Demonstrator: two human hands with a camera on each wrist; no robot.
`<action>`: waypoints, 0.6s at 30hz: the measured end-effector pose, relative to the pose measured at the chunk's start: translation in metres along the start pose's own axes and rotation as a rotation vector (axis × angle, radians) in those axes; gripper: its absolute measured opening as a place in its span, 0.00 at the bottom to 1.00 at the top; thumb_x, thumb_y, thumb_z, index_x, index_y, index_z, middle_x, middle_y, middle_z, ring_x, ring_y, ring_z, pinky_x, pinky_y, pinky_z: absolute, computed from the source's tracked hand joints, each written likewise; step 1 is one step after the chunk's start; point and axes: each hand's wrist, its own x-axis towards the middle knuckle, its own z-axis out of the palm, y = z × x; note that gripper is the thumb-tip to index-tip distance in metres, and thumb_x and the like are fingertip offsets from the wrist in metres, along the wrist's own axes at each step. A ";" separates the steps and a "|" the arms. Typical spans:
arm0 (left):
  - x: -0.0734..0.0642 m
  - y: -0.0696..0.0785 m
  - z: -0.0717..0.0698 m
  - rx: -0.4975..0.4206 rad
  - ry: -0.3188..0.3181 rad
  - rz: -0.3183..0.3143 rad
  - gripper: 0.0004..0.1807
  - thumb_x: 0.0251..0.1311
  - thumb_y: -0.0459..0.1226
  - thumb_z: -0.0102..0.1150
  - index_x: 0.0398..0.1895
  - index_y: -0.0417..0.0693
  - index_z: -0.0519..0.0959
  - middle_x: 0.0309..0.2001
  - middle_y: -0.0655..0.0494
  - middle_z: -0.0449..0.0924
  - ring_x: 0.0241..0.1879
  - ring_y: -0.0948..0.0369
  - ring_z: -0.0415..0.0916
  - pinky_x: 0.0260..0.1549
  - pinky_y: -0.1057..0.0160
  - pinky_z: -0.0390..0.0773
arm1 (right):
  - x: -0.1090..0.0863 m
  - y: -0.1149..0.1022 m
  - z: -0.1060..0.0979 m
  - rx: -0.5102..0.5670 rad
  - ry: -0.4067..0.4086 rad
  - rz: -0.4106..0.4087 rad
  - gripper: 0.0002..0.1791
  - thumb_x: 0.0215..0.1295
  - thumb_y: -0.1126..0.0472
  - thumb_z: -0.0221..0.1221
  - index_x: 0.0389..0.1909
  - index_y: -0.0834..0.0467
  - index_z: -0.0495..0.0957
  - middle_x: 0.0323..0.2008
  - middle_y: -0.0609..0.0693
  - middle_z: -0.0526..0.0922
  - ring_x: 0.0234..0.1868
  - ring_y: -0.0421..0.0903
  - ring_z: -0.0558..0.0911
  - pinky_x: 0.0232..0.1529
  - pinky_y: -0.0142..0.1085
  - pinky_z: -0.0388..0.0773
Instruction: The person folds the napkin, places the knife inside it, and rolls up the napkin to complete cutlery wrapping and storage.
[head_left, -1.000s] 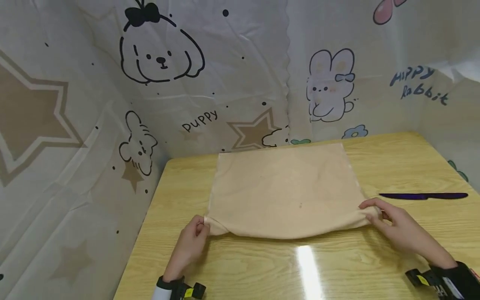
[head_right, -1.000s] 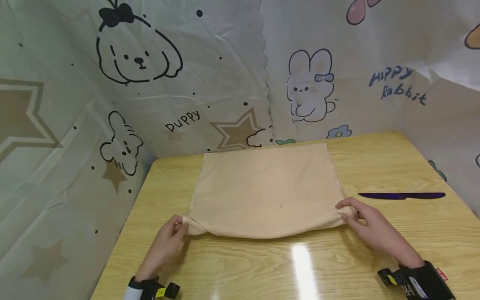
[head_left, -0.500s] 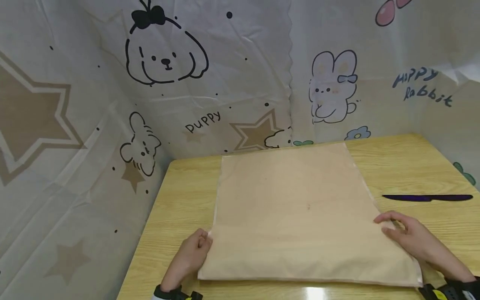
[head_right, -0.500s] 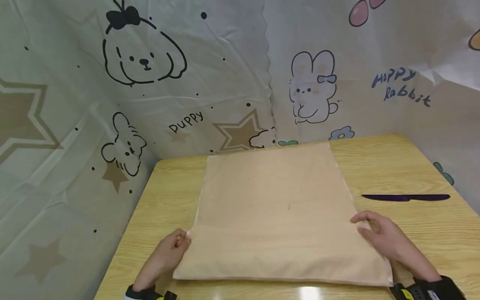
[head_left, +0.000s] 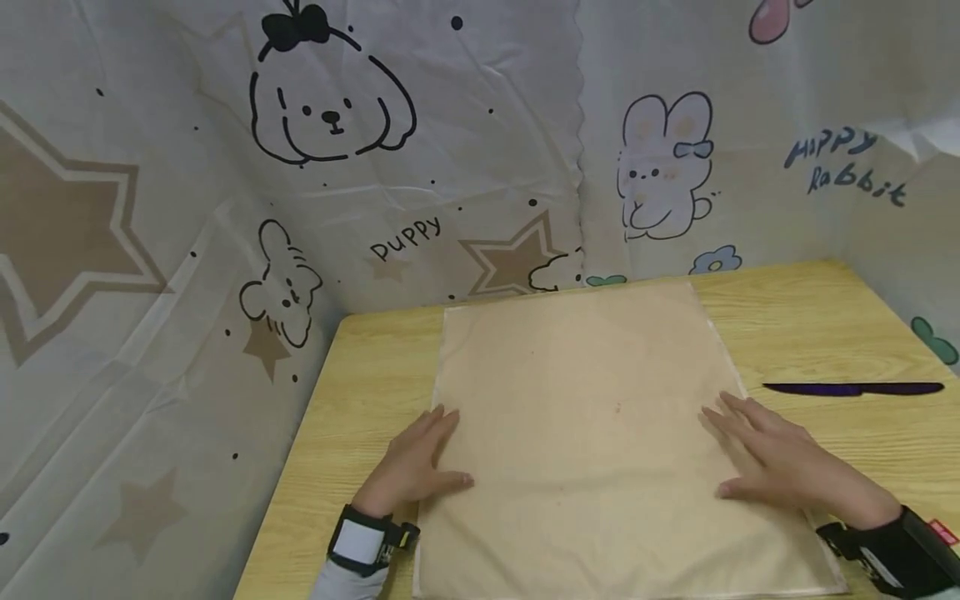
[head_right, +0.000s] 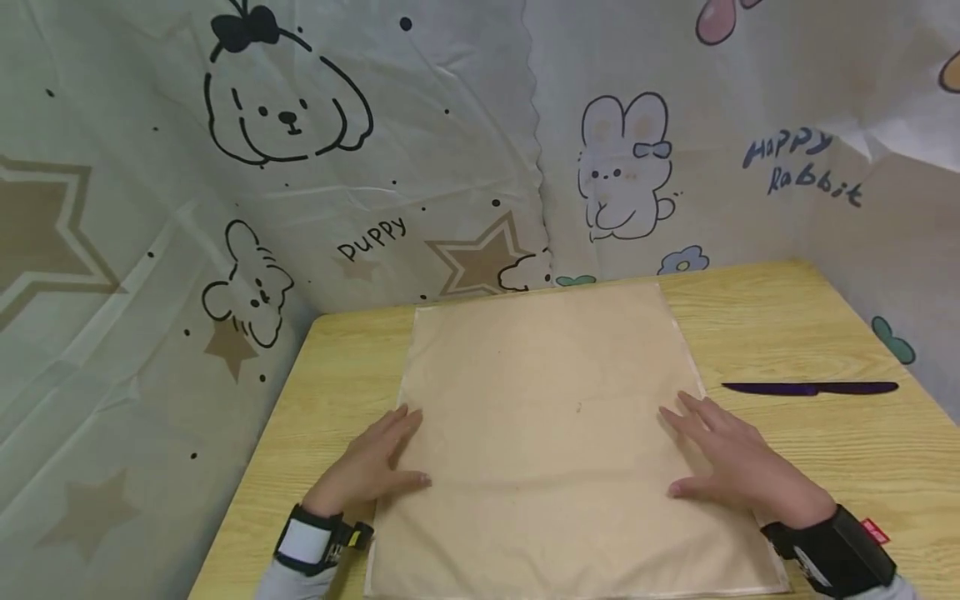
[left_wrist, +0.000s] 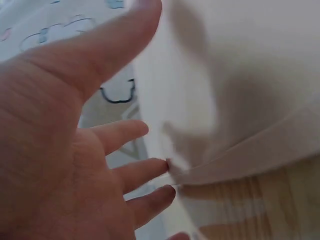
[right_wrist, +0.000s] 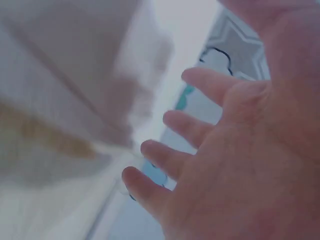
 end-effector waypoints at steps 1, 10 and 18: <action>0.006 -0.001 0.000 0.021 -0.013 0.024 0.55 0.44 0.61 0.70 0.75 0.48 0.60 0.75 0.42 0.49 0.71 0.43 0.44 0.64 0.31 0.48 | 0.002 -0.001 0.001 0.001 -0.024 0.009 0.56 0.46 0.27 0.61 0.72 0.56 0.62 0.71 0.67 0.55 0.66 0.70 0.57 0.51 0.72 0.60; 0.016 -0.006 -0.002 0.016 -0.034 -0.001 0.60 0.33 0.57 0.77 0.73 0.46 0.62 0.75 0.44 0.49 0.71 0.44 0.45 0.64 0.30 0.42 | 0.012 0.003 0.006 0.054 -0.062 0.018 0.60 0.43 0.27 0.63 0.71 0.63 0.61 0.71 0.70 0.52 0.69 0.70 0.50 0.60 0.71 0.49; 0.023 -0.010 -0.005 0.002 -0.045 0.022 0.58 0.34 0.56 0.78 0.72 0.48 0.63 0.75 0.47 0.50 0.70 0.47 0.46 0.58 0.33 0.52 | 0.016 0.007 0.004 0.022 -0.066 0.035 0.60 0.42 0.27 0.64 0.70 0.63 0.62 0.70 0.71 0.54 0.68 0.72 0.51 0.58 0.74 0.46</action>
